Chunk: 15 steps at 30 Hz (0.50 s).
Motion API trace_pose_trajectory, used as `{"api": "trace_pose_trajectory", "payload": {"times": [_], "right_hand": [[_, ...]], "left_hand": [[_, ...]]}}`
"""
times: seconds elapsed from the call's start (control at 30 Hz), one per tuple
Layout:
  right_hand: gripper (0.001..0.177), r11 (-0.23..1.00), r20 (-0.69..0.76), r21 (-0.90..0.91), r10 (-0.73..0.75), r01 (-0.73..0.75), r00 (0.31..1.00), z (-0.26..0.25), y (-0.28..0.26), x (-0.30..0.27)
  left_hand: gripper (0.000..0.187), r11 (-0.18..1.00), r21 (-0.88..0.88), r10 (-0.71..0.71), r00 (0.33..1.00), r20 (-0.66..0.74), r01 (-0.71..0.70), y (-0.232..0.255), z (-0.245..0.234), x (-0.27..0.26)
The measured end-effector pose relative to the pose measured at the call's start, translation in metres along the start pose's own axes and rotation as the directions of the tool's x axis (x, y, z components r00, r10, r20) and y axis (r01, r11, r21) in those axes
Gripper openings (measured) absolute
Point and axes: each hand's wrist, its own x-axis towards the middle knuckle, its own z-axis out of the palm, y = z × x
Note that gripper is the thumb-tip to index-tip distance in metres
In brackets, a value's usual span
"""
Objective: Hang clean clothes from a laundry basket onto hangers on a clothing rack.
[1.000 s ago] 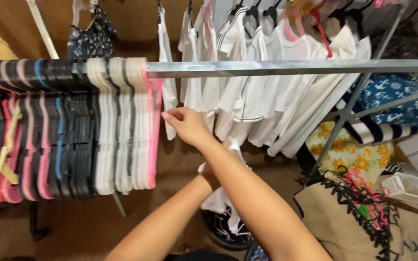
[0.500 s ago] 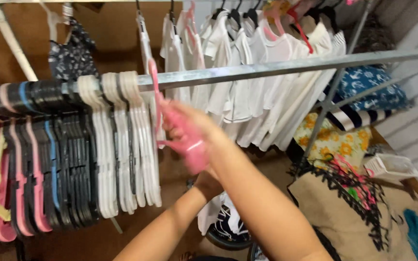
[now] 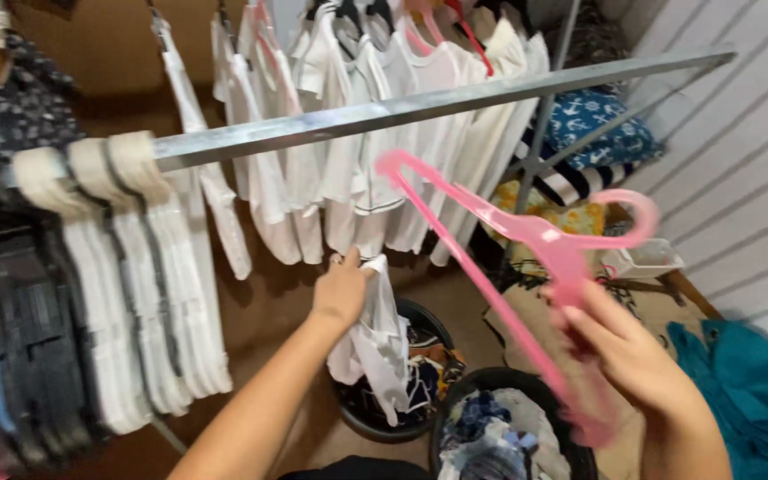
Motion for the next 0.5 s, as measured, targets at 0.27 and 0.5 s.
{"api": "trace_pose_trajectory", "payload": {"times": [0.27, 0.5], "right_hand": [[0.029, 0.650, -0.558, -0.649, -0.053, -0.396, 0.828, 0.029, -0.012, -0.048], [0.028, 0.687, -0.574, -0.659, -0.196, -0.307, 0.795, 0.073, 0.042, 0.049]], "left_hand": [[0.040, 0.995, -0.034, 0.099, 0.993, 0.062, -0.097, 0.045, -0.040, 0.061], [0.034, 0.917, 0.004, 0.399, 0.917, 0.033, -0.399, 0.110, -0.103, 0.072]]}}
